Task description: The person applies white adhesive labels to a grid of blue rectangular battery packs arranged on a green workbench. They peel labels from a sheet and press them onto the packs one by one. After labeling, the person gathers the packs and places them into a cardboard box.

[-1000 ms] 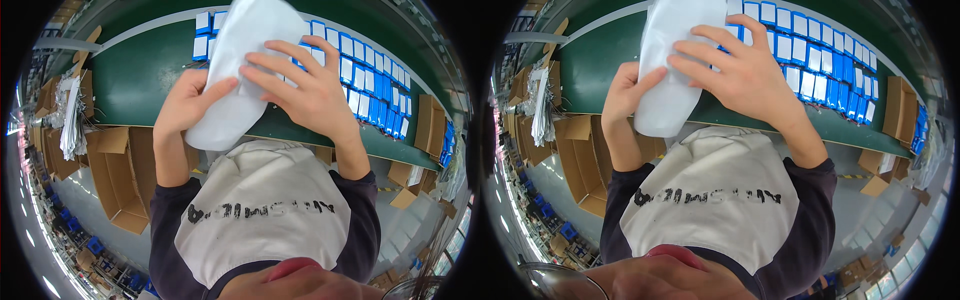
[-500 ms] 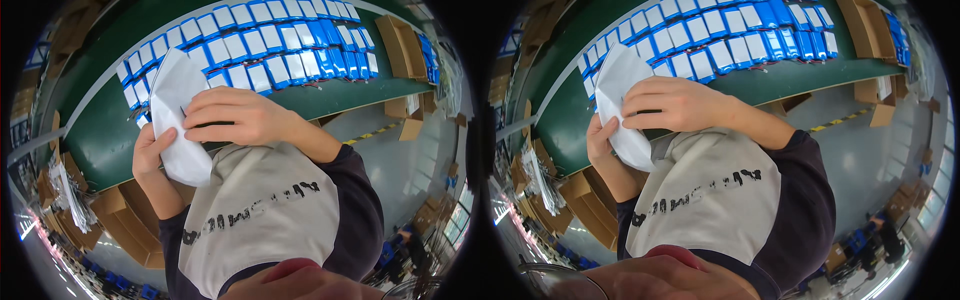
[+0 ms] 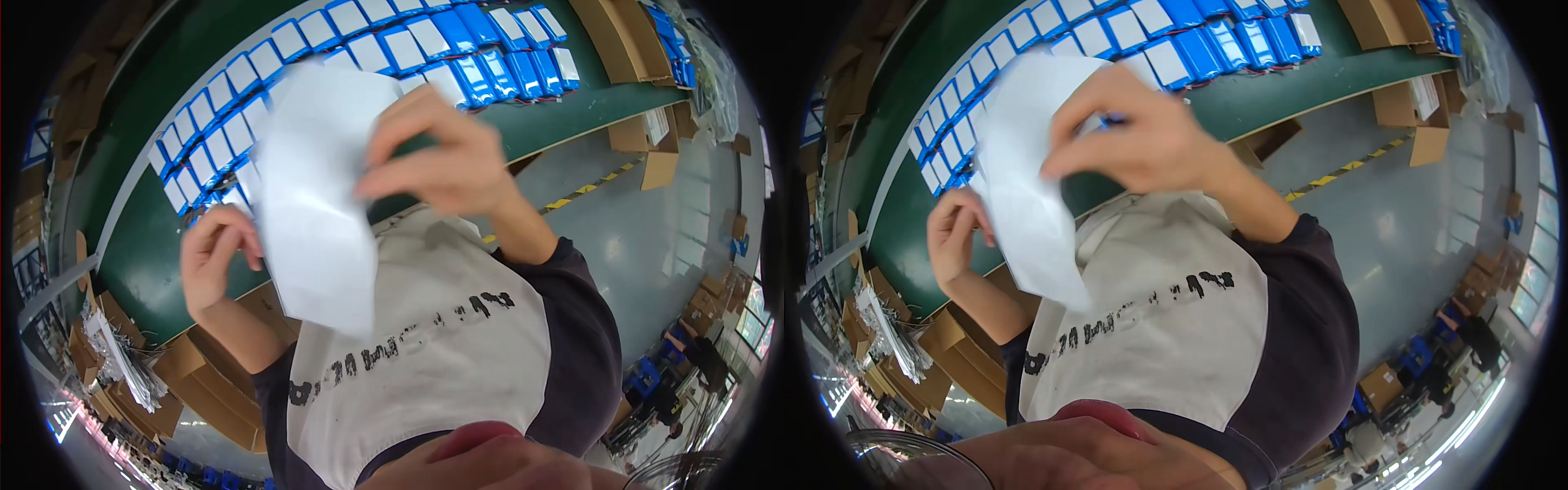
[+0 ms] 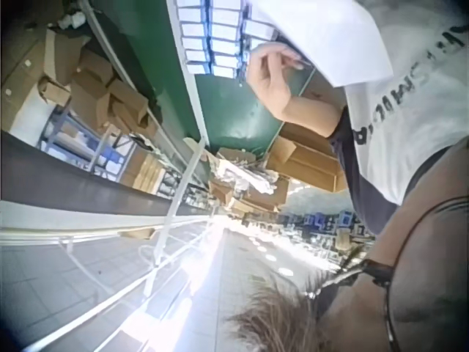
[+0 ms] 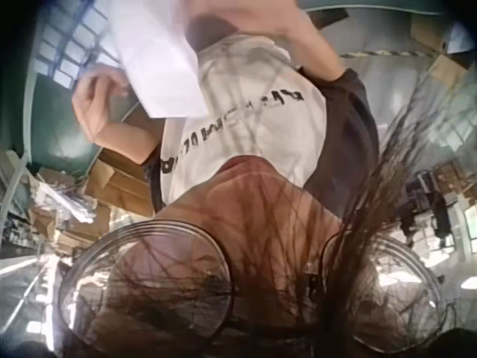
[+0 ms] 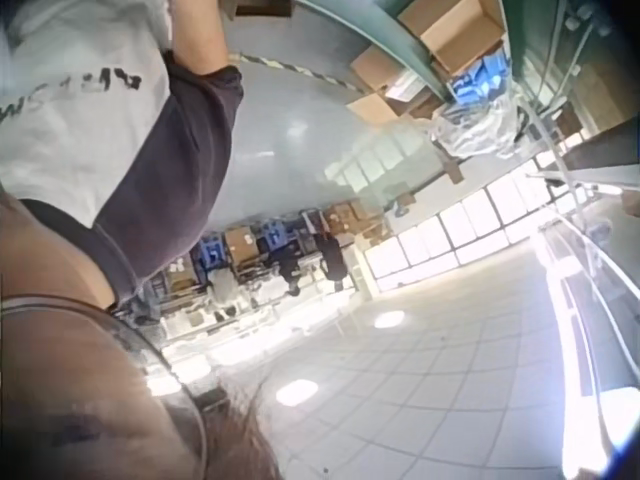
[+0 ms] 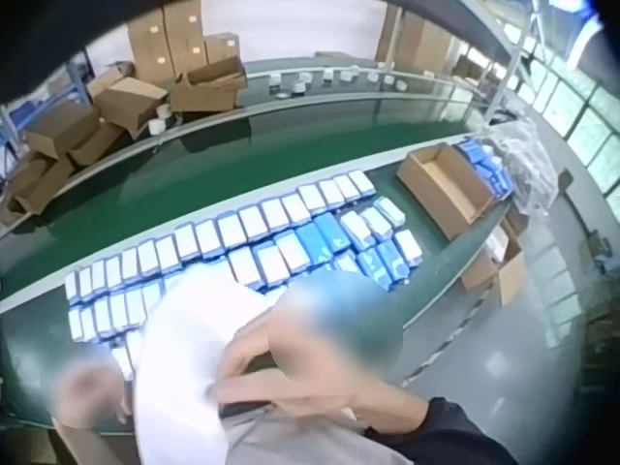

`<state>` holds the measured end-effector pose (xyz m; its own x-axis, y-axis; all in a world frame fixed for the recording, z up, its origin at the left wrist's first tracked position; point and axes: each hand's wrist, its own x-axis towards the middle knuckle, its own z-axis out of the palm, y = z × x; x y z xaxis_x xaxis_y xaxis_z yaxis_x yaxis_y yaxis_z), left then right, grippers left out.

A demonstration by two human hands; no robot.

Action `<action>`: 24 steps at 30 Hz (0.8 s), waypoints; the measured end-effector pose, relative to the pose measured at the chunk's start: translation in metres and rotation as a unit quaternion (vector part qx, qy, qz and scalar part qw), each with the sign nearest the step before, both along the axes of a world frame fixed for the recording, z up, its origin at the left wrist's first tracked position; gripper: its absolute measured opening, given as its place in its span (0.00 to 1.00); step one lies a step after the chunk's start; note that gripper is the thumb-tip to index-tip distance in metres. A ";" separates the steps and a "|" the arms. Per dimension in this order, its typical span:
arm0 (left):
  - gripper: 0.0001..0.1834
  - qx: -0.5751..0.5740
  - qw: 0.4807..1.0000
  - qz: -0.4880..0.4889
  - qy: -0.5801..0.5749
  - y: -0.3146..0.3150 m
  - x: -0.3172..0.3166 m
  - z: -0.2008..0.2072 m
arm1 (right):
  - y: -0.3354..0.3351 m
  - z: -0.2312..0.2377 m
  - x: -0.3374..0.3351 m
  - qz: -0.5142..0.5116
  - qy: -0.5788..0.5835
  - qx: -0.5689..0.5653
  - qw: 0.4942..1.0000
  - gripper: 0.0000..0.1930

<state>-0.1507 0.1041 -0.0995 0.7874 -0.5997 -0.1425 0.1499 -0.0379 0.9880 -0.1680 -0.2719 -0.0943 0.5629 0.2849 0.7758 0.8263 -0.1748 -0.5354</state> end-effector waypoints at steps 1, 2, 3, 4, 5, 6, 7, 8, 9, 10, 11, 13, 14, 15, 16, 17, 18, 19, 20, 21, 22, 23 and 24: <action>0.17 -0.051 0.996 -0.053 0.046 0.007 0.004 0.010 | -0.018 -0.001 -0.002 -0.032 0.025 0.025 0.999 0.11; 0.18 0.023 0.998 0.030 0.046 0.008 -0.002 0.016 | -0.035 0.002 0.003 -0.075 0.032 0.067 0.994 0.20; 0.18 0.093 0.990 0.101 0.043 0.001 0.001 0.021 | -0.058 -0.002 0.003 -0.093 0.053 0.093 0.990 0.20; 0.19 0.160 0.977 0.139 0.011 -0.006 0.003 0.012 | -0.071 -0.005 0.001 -0.113 0.051 0.091 0.988 0.18; 0.20 0.228 0.958 0.175 -0.015 -0.013 0.005 0.003 | -0.078 -0.006 -0.002 -0.132 0.048 0.088 0.986 0.17; 0.22 0.298 0.933 0.190 -0.066 -0.021 -0.001 -0.013 | -0.071 -0.004 -0.003 -0.122 0.054 0.065 0.989 0.17; 0.24 0.372 0.898 0.205 -0.111 -0.029 -0.006 -0.028 | -0.059 -0.002 0.000 -0.112 0.058 0.044 0.991 0.16; 0.24 0.426 0.866 0.203 -0.166 -0.040 -0.005 -0.044 | -0.050 0.000 0.008 -0.093 0.007 0.009 0.996 0.17; 0.23 0.450 0.847 0.197 -0.205 -0.056 -0.006 -0.052 | -0.042 -0.002 0.011 -0.110 0.001 -0.005 0.994 0.17; 0.22 0.456 0.838 0.189 -0.233 -0.072 -0.008 -0.060 | -0.040 -0.007 0.015 -0.108 -0.015 -0.028 0.994 0.16; 0.22 0.455 0.835 0.180 -0.252 -0.089 -0.010 -0.064 | -0.037 -0.013 0.018 -0.106 -0.029 -0.048 0.993 0.16; 0.21 0.434 0.843 0.155 -0.276 -0.123 -0.015 -0.072 | -0.029 -0.023 0.016 -0.149 0.000 -0.052 0.987 0.15; 0.20 0.423 0.848 0.142 -0.287 -0.140 -0.019 -0.075 | -0.026 -0.026 0.013 -0.173 0.015 -0.050 0.983 0.15; 0.20 0.419 0.851 0.133 -0.286 -0.153 -0.026 -0.068 | -0.025 -0.027 0.016 -0.171 0.027 -0.042 0.984 0.15; 0.19 0.402 0.861 0.132 -0.284 -0.163 -0.035 -0.065 | -0.025 -0.029 0.016 -0.173 0.037 -0.045 0.983 0.15; 0.18 0.382 0.871 0.139 -0.275 -0.165 -0.043 -0.055 | -0.023 -0.032 0.017 -0.172 0.047 -0.049 0.983 0.16; 0.18 0.364 0.881 0.145 -0.265 -0.167 -0.052 -0.040 | -0.021 -0.035 0.017 -0.168 0.047 -0.042 0.984 0.15; 0.17 0.317 0.901 0.131 -0.266 -0.168 -0.053 -0.032 | -0.024 -0.040 0.009 -0.196 0.041 -0.057 0.978 0.15; 0.17 0.290 0.912 0.144 -0.253 -0.167 -0.058 -0.012 | -0.026 -0.038 0.007 -0.191 0.040 -0.064 0.979 0.14; 0.16 0.267 0.918 0.173 -0.234 -0.167 -0.059 0.007 | -0.026 -0.034 0.012 -0.168 0.034 -0.072 0.983 0.14; 0.16 0.225 0.930 0.206 -0.207 -0.166 -0.054 0.019 | -0.027 -0.035 0.007 -0.181 0.039 -0.068 0.980 0.14; 0.15 0.173 0.939 0.249 -0.163 -0.164 -0.045 0.027 | -0.030 -0.034 0.001 -0.156 0.062 -0.017 0.986 0.13; 0.15 0.101 0.943 0.297 -0.112 -0.159 -0.034 0.029 | -0.034 -0.032 -0.005 -0.130 0.085 0.039 0.987 0.12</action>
